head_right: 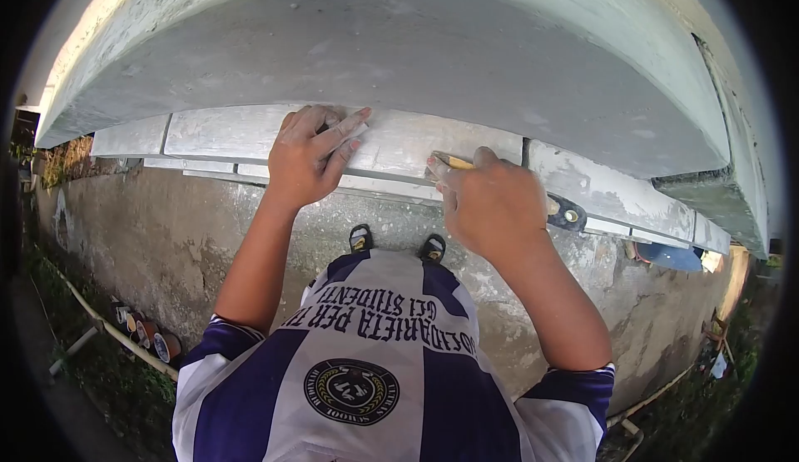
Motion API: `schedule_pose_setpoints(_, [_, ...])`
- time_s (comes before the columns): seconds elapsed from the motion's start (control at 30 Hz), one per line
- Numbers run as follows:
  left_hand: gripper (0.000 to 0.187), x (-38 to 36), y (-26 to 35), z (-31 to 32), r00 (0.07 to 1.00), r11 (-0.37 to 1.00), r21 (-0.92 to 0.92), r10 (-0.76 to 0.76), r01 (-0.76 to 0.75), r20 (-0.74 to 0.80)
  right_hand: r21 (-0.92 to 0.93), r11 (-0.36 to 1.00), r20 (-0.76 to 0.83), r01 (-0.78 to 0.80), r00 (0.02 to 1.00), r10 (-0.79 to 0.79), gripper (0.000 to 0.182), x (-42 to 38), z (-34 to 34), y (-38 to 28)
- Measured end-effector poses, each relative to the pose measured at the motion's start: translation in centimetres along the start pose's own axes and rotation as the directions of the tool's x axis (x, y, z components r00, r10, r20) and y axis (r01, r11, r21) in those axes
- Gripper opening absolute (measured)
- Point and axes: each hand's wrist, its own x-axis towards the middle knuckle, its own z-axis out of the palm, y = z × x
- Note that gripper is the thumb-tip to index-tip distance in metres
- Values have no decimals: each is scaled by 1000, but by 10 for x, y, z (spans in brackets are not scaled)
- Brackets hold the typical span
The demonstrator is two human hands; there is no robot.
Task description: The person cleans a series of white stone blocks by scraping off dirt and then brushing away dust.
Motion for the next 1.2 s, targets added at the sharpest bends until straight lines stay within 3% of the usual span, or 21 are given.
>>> schedule_pose_setpoints(0.23, [39, 1, 1, -3, 1000, 1000, -12, -14, 14, 2, 14, 995, -36, -94, 995, 94, 16, -17, -5, 15])
schedule_pose_setpoints(0.33, [38, 2, 4, -3, 999, 1000, -12, -28, 29, 17, 73, 997, -52, 22, 998, -18, 15, -6, 9, -13])
schedule_pose_setpoints(0.43, [37, 3, 7, -4, 999, 999, -10, -32, 32, 16, 118, 993, -58, -24, 998, 31, 15, -3, 6, -21])
schedule_pose_setpoints(0.47, [37, 2, 7, -4, 999, 999, -8, -34, 35, 14, 134, 989, 24, -65, 998, 62, 18, -5, 7, -17])
schedule_pose_setpoints(0.57, [37, 1, 7, -4, 999, 999, -4, -38, 38, 12, 171, 981, -117, -96, 986, 117, 25, -25, 7, 8])
schedule_pose_setpoints(0.63, [36, 2, 8, -5, 1000, 999, -7, -31, 31, 1, 59, 980, -96, -189, 976, 194, 28, -36, -4, 40])
schedule_pose_setpoints(0.73, [38, 1, 5, -4, 1000, 1000, -5, -27, 27, 7, 76, 962, -91, -262, 959, 268, 27, -44, -14, 80])
schedule_pose_setpoints(0.8, [39, 1, 4, -3, 1000, 1000, -8, -29, 29, 10, 21, 969, -99, -246, 964, 247, 21, -36, -8, 93])
schedule_pose_setpoints(0.97, [37, 3, 7, -3, 999, 999, -27, -40, 40, -9, -86, 984, -187, -156, 973, 138, 26, -26, -16, 89])
schedule_pose_setpoints(1.17, [36, 3, 4, 0, 1000, 999, -29, -16, 15, -18, 34, 971, -130, -235, 963, 238, 28, -35, -16, 102])
schedule_pose_setpoints(1.2, [36, 2, 5, 0, 1000, 1000, -24, -18, 17, -20, 38, 984, -162, -175, 970, 179, 28, -34, -15, 101])
